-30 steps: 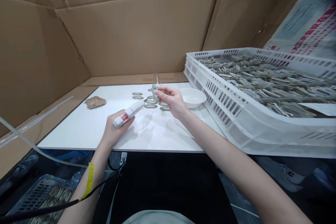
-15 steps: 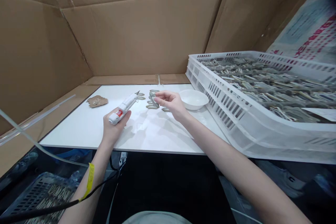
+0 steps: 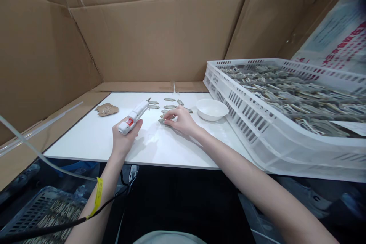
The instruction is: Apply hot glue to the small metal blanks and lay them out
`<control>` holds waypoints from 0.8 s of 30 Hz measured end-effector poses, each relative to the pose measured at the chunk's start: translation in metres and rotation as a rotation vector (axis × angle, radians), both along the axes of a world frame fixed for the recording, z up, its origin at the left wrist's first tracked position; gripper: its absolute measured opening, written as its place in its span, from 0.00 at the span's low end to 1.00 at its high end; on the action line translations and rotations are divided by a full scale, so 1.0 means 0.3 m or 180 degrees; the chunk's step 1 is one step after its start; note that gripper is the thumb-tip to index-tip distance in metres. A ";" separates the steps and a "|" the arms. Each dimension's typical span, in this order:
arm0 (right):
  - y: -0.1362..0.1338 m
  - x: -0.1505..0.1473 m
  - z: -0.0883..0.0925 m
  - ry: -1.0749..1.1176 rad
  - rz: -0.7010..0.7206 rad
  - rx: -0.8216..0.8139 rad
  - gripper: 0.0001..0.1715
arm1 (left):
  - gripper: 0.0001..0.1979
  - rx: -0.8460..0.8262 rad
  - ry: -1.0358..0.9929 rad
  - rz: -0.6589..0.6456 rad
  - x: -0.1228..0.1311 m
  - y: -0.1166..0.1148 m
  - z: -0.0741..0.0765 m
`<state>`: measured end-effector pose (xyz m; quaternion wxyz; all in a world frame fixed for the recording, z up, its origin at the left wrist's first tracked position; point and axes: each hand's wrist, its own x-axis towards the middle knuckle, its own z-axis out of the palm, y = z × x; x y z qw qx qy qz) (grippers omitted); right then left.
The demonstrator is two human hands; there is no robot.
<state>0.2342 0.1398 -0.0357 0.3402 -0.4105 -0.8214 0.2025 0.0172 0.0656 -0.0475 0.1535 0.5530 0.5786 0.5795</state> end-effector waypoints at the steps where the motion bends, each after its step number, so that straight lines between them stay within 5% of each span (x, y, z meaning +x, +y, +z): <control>1: 0.002 0.000 -0.001 -0.0050 -0.0025 0.0001 0.04 | 0.14 0.0001 0.0007 0.0000 -0.001 0.000 -0.001; 14: 0.042 -0.025 0.034 -0.0708 -0.0496 0.0597 0.10 | 0.13 0.0094 -0.0102 0.0040 -0.003 -0.005 -0.002; 24: 0.226 -0.264 0.075 -0.1435 -0.0736 0.0180 0.10 | 0.12 0.0160 -0.0047 -0.0004 -0.003 0.003 -0.004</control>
